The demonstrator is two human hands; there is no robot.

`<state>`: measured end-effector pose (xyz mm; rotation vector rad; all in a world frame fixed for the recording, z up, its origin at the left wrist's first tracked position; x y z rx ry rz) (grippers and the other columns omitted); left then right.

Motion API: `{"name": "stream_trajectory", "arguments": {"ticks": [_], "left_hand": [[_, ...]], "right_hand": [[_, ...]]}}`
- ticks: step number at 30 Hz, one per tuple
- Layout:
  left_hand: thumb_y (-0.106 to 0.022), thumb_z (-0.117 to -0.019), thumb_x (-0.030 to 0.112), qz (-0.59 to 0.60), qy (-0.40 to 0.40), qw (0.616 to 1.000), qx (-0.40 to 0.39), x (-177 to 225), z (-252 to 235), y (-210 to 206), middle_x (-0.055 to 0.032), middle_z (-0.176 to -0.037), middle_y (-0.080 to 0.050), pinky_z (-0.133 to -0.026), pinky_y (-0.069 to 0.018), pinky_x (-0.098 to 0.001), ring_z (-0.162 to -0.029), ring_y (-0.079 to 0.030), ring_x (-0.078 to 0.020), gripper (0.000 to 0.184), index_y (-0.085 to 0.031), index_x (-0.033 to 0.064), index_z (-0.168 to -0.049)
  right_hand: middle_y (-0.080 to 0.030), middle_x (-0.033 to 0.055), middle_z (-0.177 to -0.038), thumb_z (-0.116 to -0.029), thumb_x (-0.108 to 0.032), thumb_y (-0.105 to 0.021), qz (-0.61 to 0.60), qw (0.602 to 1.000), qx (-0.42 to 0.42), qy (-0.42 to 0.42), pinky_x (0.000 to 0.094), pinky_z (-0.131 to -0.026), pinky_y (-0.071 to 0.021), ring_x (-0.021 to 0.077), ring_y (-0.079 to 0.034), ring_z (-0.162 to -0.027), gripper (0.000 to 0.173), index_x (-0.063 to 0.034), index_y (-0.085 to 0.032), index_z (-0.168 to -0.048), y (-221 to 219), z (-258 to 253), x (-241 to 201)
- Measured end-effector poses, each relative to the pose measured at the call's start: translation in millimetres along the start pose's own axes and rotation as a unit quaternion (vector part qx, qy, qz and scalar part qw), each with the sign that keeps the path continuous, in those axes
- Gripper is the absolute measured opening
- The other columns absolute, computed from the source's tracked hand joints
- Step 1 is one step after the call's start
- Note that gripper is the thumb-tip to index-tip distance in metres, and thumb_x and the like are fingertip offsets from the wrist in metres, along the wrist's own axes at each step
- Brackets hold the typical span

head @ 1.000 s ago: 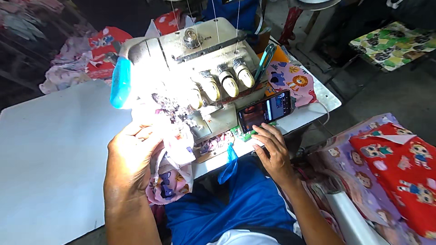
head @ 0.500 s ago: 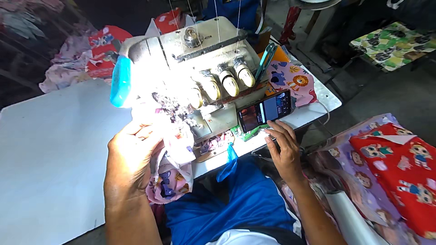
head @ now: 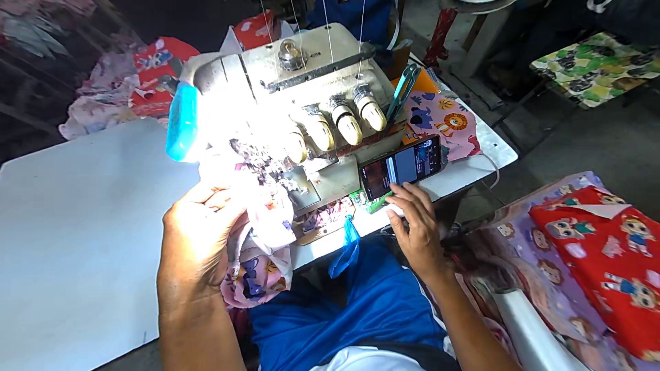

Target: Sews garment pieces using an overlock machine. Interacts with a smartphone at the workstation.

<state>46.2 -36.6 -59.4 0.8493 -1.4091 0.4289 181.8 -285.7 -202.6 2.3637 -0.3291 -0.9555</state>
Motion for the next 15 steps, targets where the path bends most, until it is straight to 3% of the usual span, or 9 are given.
{"name": "stream_trajectory", "arguments": {"ticks": [7,15], "left_hand": [[-0.064,-0.0945,-0.004,0.016,-0.008,1.000,-0.006,-1.6,-0.4,0.6,0.0085,-0.090,-0.074,-0.069,-0.0603,-0.0183,-0.079,-0.071,-0.0008,0.020,-0.066,0.0127,-0.106],[-0.065,-0.0954,-0.002,0.006,-0.005,1.000,-0.006,-0.7,0.0,0.8,0.0099,-0.089,-0.073,-0.068,-0.0592,-0.0167,-0.076,-0.070,0.0010,0.020,-0.066,0.0140,-0.107]], "right_hand": [[-0.068,0.0068,-0.135,-0.1027,-0.022,-0.060,-0.057,0.997,-0.029,0.032,0.0463,-0.119,-0.0377,0.0295,-0.052,-0.139,0.024,-0.0076,-0.076,-0.112,-9.4,8.0,-16.2],[-0.068,0.0078,-0.134,-0.1025,-0.019,-0.060,-0.028,0.999,-0.005,0.020,0.0448,-0.116,-0.0404,0.0296,-0.053,-0.137,0.023,-0.0070,-0.076,-0.112,3.1,9.9,-2.1]]}}
Point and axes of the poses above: each hand's wrist, its own z-axis away from the middle knuckle, its own y-axis out of the back of the hand, x = y × z, the point moved 1 cm from there along -z, towards the middle knuckle
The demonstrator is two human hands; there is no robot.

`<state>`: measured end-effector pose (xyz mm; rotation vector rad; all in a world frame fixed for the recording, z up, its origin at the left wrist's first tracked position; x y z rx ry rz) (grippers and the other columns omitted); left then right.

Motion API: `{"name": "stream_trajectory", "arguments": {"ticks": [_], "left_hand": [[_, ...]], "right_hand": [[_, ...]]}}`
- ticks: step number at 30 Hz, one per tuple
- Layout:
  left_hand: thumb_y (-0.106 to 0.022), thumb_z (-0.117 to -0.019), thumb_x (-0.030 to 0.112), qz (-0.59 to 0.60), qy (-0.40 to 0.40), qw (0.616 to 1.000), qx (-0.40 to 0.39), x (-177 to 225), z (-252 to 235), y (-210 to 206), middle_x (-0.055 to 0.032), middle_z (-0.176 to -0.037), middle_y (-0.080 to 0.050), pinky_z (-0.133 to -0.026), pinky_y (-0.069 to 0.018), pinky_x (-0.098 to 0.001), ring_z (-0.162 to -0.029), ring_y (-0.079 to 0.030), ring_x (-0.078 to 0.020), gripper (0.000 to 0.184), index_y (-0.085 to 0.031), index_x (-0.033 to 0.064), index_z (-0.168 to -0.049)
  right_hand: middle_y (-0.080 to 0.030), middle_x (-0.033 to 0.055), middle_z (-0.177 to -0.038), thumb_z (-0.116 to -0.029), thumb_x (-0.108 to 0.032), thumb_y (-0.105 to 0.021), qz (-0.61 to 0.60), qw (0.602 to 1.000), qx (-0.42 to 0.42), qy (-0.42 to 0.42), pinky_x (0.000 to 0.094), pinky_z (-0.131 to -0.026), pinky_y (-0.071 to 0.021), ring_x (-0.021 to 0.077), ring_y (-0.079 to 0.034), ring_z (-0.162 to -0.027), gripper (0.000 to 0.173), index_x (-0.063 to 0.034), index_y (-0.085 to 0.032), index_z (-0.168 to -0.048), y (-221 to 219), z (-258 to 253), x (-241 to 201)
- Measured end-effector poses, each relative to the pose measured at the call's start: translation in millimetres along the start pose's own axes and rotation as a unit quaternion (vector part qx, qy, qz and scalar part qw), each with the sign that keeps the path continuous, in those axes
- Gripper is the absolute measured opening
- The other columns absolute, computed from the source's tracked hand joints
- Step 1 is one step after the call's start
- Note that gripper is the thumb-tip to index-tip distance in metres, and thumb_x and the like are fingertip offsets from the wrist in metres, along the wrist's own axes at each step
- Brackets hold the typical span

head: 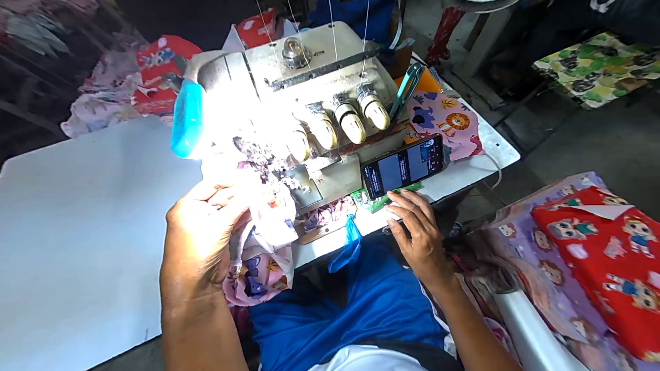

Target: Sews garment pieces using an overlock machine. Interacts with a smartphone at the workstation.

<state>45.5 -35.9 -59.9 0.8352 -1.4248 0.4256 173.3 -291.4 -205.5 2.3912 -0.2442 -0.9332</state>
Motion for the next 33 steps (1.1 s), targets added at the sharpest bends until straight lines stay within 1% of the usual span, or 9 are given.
{"name": "stream_trajectory", "arguments": {"ticks": [5,10,17,21,24,26,27,30,33], "left_hand": [[-0.065,-0.0953,-0.002,0.001,-0.001,1.000,-0.003,0.4,0.0,-0.5,0.0099,-0.088,-0.073,-0.068,-0.0594,-0.0169,-0.075,-0.070,0.0009,0.019,-0.066,0.0140,-0.106],[-0.065,-0.0956,-0.001,0.001,-0.001,1.000,0.000,0.2,-0.3,-1.0,0.0097,-0.087,-0.073,-0.067,-0.0594,-0.0169,-0.075,-0.070,0.0010,0.018,-0.066,0.0138,-0.105],[-0.063,-0.0957,-0.003,0.006,0.002,1.000,-0.003,-0.2,-0.6,0.3,0.0082,-0.090,-0.074,-0.068,-0.0595,-0.0172,-0.078,-0.071,0.0001,0.020,-0.065,0.0129,-0.107],[-0.063,-0.0956,-0.003,0.005,0.001,1.000,0.000,-1.3,-0.7,0.4,0.0087,-0.090,-0.074,-0.069,-0.0598,-0.0177,-0.078,-0.071,0.0001,0.020,-0.066,0.0129,-0.107],[-0.064,-0.0957,-0.002,0.001,0.006,1.000,0.002,-0.6,-0.6,-0.3,0.0086,-0.091,-0.074,-0.069,-0.0600,-0.0179,-0.078,-0.071,-0.0004,0.020,-0.066,0.0130,-0.109],[-0.063,-0.0961,-0.002,-0.003,0.003,1.000,-0.001,-0.5,-0.2,-0.1,0.0097,-0.089,-0.073,-0.067,-0.0590,-0.0166,-0.076,-0.070,0.0008,0.020,-0.066,0.0138,-0.108],[-0.063,-0.0962,-0.001,-0.003,-0.002,1.000,-0.004,-0.8,-0.2,0.3,0.0099,-0.089,-0.074,-0.068,-0.0589,-0.0164,-0.076,-0.070,0.0010,0.020,-0.066,0.0142,-0.108],[-0.063,-0.0964,-0.001,-0.004,0.001,1.000,-0.002,0.6,0.7,-0.4,0.0103,-0.090,-0.073,-0.068,-0.0590,-0.0162,-0.077,-0.070,0.0014,0.020,-0.066,0.0142,-0.108],[-0.063,-0.0962,-0.002,0.000,0.007,1.000,0.006,2.1,1.3,-2.0,0.0103,-0.089,-0.074,-0.067,-0.0593,-0.0165,-0.076,-0.070,0.0015,0.021,-0.066,0.0141,-0.109]], "right_hand": [[-0.067,0.0116,-0.135,-0.1040,-0.018,-0.057,0.046,0.998,0.037,-0.031,0.0462,-0.115,-0.0416,0.0325,-0.054,-0.136,0.025,-0.0051,-0.075,-0.116,11.9,-6.9,13.3],[-0.065,0.0141,-0.137,-0.1044,-0.019,-0.056,0.066,0.996,0.035,-0.047,0.0474,-0.115,-0.0400,0.0342,-0.053,-0.137,0.027,-0.0030,-0.073,-0.117,7.2,-11.8,13.6],[-0.066,0.0074,-0.137,-0.1020,-0.021,-0.060,-0.011,1.000,-0.021,0.007,0.0459,-0.117,-0.0390,0.0302,-0.052,-0.139,0.025,-0.0069,-0.075,-0.115,-13.2,-7.3,-12.6],[-0.068,0.0071,-0.134,-0.1024,-0.021,-0.060,-0.033,0.999,-0.018,0.017,0.0469,-0.119,-0.0373,0.0289,-0.053,-0.138,0.023,-0.0072,-0.076,-0.112,-12.5,-2.5,-15.6],[-0.073,0.0079,-0.120,-0.0995,-0.012,-0.063,-0.013,1.000,0.011,0.013,0.0415,-0.112,-0.0460,0.0263,-0.062,-0.125,0.018,-0.0073,-0.078,-0.108,-8.3,1.8,-9.4],[-0.072,0.0096,-0.105,-0.0960,-0.003,-0.063,0.000,0.999,0.033,-0.002,0.0343,-0.099,-0.0515,0.0236,-0.065,-0.109,0.018,-0.0071,-0.079,-0.104,-3.7,3.7,-6.3],[-0.070,0.0106,-0.100,-0.0953,-0.002,-0.064,0.003,0.999,0.042,-0.010,0.0318,-0.095,-0.0525,0.0225,-0.065,-0.103,0.018,-0.0068,-0.079,-0.103,-0.9,3.7,-5.2],[-0.069,0.0102,-0.093,-0.0953,-0.010,-0.069,0.011,0.998,0.057,-0.029,0.0293,-0.088,-0.0527,0.0208,-0.065,-0.094,0.012,-0.0067,-0.079,-0.100,6.4,4.1,-2.1],[-0.070,0.0074,-0.087,-0.0956,-0.018,-0.071,0.019,0.997,0.064,-0.032,0.0315,-0.087,-0.0517,0.0201,-0.066,-0.089,0.014,-0.0068,-0.079,-0.096,10.2,3.7,1.6]]}}
Point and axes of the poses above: each hand's wrist, its own z-axis away from the middle knuckle, its own y-axis out of the back of the hand, x = y × z, the point moved 1 cm from there along -z, towards the middle knuckle
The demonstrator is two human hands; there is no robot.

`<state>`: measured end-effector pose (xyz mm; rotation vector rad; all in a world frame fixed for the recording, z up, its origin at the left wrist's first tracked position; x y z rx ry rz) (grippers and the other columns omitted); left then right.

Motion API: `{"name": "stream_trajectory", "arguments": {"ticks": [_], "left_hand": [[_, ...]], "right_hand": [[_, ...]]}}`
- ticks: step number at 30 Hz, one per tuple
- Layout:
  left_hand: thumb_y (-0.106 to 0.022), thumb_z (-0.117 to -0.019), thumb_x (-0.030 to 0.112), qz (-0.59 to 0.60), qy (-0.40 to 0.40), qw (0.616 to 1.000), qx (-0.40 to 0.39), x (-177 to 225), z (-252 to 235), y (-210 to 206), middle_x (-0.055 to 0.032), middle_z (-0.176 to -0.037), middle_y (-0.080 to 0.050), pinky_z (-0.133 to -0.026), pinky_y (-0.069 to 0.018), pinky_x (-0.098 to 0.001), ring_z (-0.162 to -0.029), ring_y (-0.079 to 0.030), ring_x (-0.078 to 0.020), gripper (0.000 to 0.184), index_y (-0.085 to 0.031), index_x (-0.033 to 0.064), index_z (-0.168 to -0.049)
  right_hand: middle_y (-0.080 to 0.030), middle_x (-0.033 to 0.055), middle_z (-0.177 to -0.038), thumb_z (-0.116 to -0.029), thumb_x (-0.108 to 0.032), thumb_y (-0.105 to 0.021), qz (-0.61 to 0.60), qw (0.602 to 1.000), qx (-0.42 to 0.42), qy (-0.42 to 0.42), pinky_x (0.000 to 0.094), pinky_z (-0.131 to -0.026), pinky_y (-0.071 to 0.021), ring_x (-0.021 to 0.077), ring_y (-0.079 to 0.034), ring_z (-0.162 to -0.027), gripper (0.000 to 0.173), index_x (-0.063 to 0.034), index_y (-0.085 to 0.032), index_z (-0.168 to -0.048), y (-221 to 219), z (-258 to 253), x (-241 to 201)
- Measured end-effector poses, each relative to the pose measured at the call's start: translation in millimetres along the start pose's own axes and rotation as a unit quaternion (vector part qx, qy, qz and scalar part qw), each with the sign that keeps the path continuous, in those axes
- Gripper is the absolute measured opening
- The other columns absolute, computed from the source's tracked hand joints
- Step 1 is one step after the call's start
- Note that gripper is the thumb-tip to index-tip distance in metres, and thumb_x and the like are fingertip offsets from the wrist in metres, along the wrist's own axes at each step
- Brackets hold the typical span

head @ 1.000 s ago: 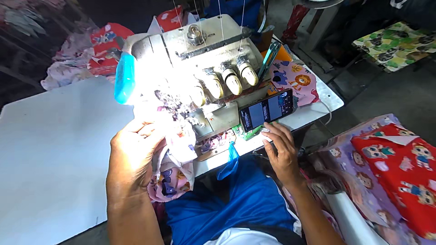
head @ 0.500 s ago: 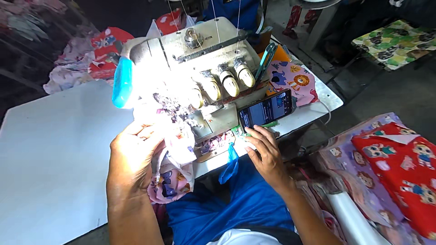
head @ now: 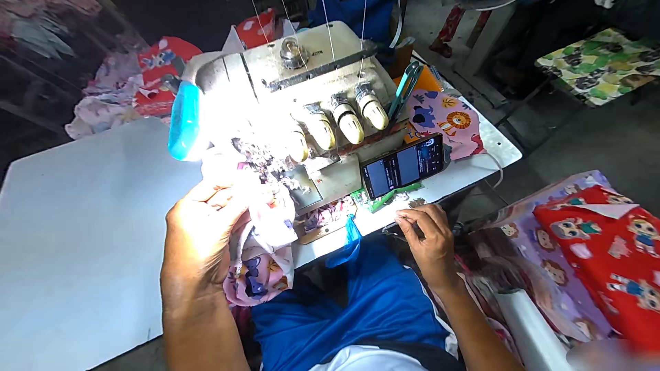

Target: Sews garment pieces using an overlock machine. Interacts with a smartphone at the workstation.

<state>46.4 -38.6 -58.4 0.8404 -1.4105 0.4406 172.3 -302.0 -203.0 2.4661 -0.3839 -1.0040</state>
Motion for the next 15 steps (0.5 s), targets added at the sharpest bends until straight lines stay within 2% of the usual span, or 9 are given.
{"name": "stream_trajectory", "arguments": {"ticks": [2,3,5,7,9,11,13,15], "left_hand": [[-0.063,-0.0961,-0.002,0.003,-0.004,1.000,-0.002,-0.5,-0.4,0.1,0.0101,-0.089,-0.073,-0.068,-0.0594,-0.0166,-0.076,-0.070,0.0014,0.020,-0.066,0.0137,-0.108],[-0.063,-0.0962,-0.002,0.003,-0.005,1.000,-0.003,-0.6,-0.5,0.1,0.0100,-0.089,-0.073,-0.068,-0.0592,-0.0165,-0.076,-0.070,0.0013,0.020,-0.066,0.0136,-0.108],[-0.063,-0.0962,-0.003,0.001,-0.007,1.000,-0.004,-0.6,-0.6,0.4,0.0098,-0.090,-0.074,-0.069,-0.0595,-0.0169,-0.078,-0.071,0.0009,0.020,-0.065,0.0136,-0.107],[-0.064,-0.0957,-0.003,0.004,-0.004,1.000,-0.001,-0.9,-0.7,0.5,0.0089,-0.090,-0.074,-0.069,-0.0598,-0.0176,-0.078,-0.071,0.0000,0.020,-0.066,0.0131,-0.108],[-0.064,-0.0957,-0.003,0.004,-0.001,1.000,-0.001,-0.5,-0.8,0.2,0.0090,-0.090,-0.074,-0.069,-0.0597,-0.0176,-0.077,-0.071,0.0000,0.020,-0.066,0.0130,-0.109],[-0.063,-0.0957,-0.003,0.004,-0.003,1.000,-0.003,-0.2,-0.5,0.0,0.0092,-0.090,-0.073,-0.069,-0.0598,-0.0175,-0.077,-0.070,0.0003,0.020,-0.066,0.0130,-0.108],[-0.063,-0.0959,-0.003,0.005,-0.009,1.000,-0.007,-1.0,-0.8,0.4,0.0090,-0.089,-0.073,-0.068,-0.0595,-0.0173,-0.076,-0.070,0.0005,0.020,-0.065,0.0130,-0.107],[-0.064,-0.0952,-0.003,0.002,-0.015,1.000,-0.008,-1.7,-0.8,0.5,0.0090,-0.088,-0.073,-0.067,-0.0592,-0.0167,-0.075,-0.070,0.0007,0.020,-0.066,0.0127,-0.107]], "right_hand": [[-0.072,0.0061,-0.083,-0.0966,-0.019,-0.069,0.009,1.000,0.007,0.001,0.0330,-0.087,-0.0505,0.0202,-0.066,-0.087,0.016,-0.0071,-0.080,-0.095,0.2,-0.5,0.7],[-0.072,0.0065,-0.085,-0.0974,-0.015,-0.067,0.016,1.000,0.011,0.004,0.0339,-0.089,-0.0510,0.0213,-0.066,-0.090,0.015,-0.0071,-0.080,-0.097,0.3,-0.9,0.4],[-0.075,0.0082,-0.100,-0.0958,0.000,-0.061,0.021,1.000,0.017,0.012,0.0367,-0.098,-0.0509,0.0246,-0.067,-0.105,0.022,-0.0069,-0.081,-0.102,0.3,-3.1,0.4],[-0.074,0.0088,-0.118,-0.0951,0.005,-0.057,0.026,0.999,0.018,0.011,0.0404,-0.106,-0.0479,0.0273,-0.064,-0.121,0.028,-0.0073,-0.080,-0.106,0.1,-6.8,3.1],[-0.068,0.0109,-0.132,-0.0984,-0.002,-0.056,0.047,0.999,0.000,0.001,0.0446,-0.112,-0.0442,0.0311,-0.057,-0.132,0.028,-0.0077,-0.078,-0.115,0.7,-10.4,7.5],[-0.063,0.0139,-0.140,-0.1022,-0.011,-0.056,0.067,0.997,-0.020,-0.017,0.0481,-0.115,-0.0408,0.0348,-0.052,-0.138,0.027,-0.0068,-0.075,-0.121,0.2,-13.5,11.9],[-0.060,0.0151,-0.144,-0.1040,-0.017,-0.055,0.077,0.996,-0.038,-0.025,0.0498,-0.116,-0.0388,0.0367,-0.049,-0.140,0.029,-0.0054,-0.072,-0.125,-1.8,-15.7,14.4],[-0.062,0.0149,-0.142,-0.1034,-0.019,-0.057,0.067,0.997,-0.042,-0.019,0.0495,-0.116,-0.0396,0.0363,-0.050,-0.140,0.029,-0.0051,-0.072,-0.123,-5.7,-15.9,11.6]]}}
Point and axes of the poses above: each hand's wrist, its own z-axis away from the middle knuckle, its own y-axis out of the back of the hand, x = y × z, the point moved 1 cm from there along -z, towards the middle knuckle
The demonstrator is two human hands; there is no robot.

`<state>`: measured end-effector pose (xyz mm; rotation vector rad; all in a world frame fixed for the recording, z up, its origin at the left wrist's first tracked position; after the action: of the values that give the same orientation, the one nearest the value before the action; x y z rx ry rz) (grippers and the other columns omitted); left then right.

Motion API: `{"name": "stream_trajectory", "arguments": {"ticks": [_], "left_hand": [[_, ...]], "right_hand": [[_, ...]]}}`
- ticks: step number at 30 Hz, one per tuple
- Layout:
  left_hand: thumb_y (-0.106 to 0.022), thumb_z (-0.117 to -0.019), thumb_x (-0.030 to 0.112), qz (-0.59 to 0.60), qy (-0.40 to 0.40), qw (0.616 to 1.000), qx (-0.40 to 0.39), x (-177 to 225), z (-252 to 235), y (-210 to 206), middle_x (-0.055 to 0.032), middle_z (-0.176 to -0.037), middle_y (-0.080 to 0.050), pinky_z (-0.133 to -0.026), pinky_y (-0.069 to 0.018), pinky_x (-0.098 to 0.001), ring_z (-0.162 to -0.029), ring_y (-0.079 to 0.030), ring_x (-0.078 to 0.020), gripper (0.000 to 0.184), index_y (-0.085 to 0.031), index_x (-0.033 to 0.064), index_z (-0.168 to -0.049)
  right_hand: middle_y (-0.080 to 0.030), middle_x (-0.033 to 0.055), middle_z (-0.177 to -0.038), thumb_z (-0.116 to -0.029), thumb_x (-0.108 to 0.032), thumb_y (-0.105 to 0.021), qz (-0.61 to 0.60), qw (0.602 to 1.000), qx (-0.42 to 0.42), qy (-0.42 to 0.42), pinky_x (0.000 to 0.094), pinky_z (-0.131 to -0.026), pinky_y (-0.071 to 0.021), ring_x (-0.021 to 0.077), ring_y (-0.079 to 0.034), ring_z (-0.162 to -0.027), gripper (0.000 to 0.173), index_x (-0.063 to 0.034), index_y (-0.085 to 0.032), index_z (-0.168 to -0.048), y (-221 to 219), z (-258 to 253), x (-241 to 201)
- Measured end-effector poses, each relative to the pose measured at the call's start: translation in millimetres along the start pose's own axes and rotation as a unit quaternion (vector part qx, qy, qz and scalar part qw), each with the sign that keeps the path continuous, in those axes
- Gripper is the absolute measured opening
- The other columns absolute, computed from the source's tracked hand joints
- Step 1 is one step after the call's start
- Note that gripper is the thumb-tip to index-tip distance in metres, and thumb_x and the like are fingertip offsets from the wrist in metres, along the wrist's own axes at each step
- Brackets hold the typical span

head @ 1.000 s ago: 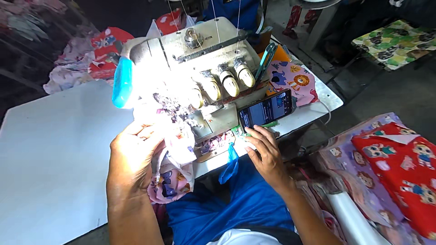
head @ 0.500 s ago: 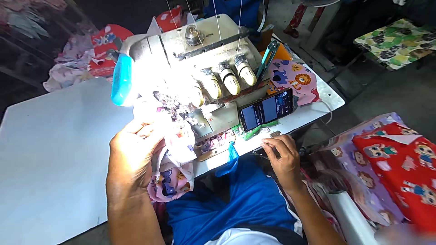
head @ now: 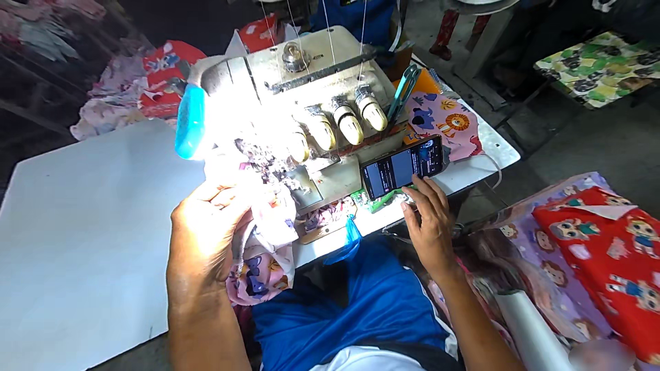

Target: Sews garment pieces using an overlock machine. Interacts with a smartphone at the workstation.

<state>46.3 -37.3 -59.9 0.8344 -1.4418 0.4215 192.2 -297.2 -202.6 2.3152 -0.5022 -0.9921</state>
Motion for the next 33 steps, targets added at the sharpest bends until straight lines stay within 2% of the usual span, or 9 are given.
{"name": "stream_trajectory", "arguments": {"ticks": [6,10,18,22,33], "left_hand": [[-0.064,-0.0953,-0.003,-0.007,0.005,1.000,0.004,0.3,-0.1,-0.6,0.0092,-0.089,-0.073,-0.068,-0.0596,-0.0172,-0.077,-0.070,0.0006,0.020,-0.065,0.0127,-0.107],[-0.065,-0.0951,-0.002,-0.018,0.003,1.000,0.005,-1.4,-0.8,1.4,0.0092,-0.088,-0.073,-0.069,-0.0595,-0.0177,-0.077,-0.070,0.0006,0.019,-0.065,0.0125,-0.107],[-0.065,-0.0952,-0.003,-0.008,0.010,1.000,0.009,1.0,0.5,-0.7,0.0092,-0.088,-0.073,-0.068,-0.0597,-0.0177,-0.076,-0.070,0.0005,0.020,-0.065,0.0128,-0.107],[-0.065,-0.0951,-0.002,-0.005,0.003,1.000,0.006,0.0,-0.2,0.1,0.0089,-0.088,-0.073,-0.070,-0.0602,-0.0184,-0.078,-0.071,-0.0002,0.018,-0.065,0.0125,-0.107],[-0.066,-0.0950,-0.002,-0.007,0.013,1.000,0.009,-1.1,-0.9,0.8,0.0091,-0.088,-0.073,-0.069,-0.0596,-0.0178,-0.076,-0.070,0.0007,0.018,-0.065,0.0127,-0.107]], "right_hand": [[-0.066,0.0085,-0.137,-0.1016,-0.018,-0.060,-0.080,0.994,-0.037,0.060,0.0464,-0.117,-0.0389,0.0307,-0.051,-0.139,0.025,-0.0069,-0.075,-0.119,-10.5,6.8,-18.0],[-0.067,0.0084,-0.136,-0.1018,-0.018,-0.060,-0.098,0.992,-0.035,0.069,0.0446,-0.118,-0.0392,0.0292,-0.052,-0.138,0.024,-0.0063,-0.076,-0.116,-11.5,11.5,-21.0],[-0.069,0.0097,-0.131,-0.1011,-0.015,-0.061,-0.078,0.995,-0.015,0.053,0.0435,-0.116,-0.0417,0.0296,-0.055,-0.135,0.022,-0.0062,-0.077,-0.114,-2.4,13.6,-9.8],[-0.068,0.0112,-0.134,-0.1021,-0.015,-0.059,-0.058,0.998,-0.001,0.035,0.0443,-0.114,-0.0428,0.0317,-0.055,-0.135,0.024,-0.0054,-0.076,-0.116,2.3,11.1,-2.2],[-0.063,0.0142,-0.140,-0.1048,-0.019,-0.055,-0.019,1.000,0.001,0.001,0.0473,-0.117,-0.0389,0.0344,-0.051,-0.139,0.029,-0.0041,-0.073,-0.121,6.7,1.8,9.3]]}}
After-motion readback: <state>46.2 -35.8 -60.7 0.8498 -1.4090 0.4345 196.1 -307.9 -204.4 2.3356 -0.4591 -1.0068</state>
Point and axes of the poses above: each hand's wrist, its own z-axis away from the middle knuckle, its own y-axis out of the back of the hand, x = y × z, the point moved 1 cm from there along -z, towards the middle knuckle
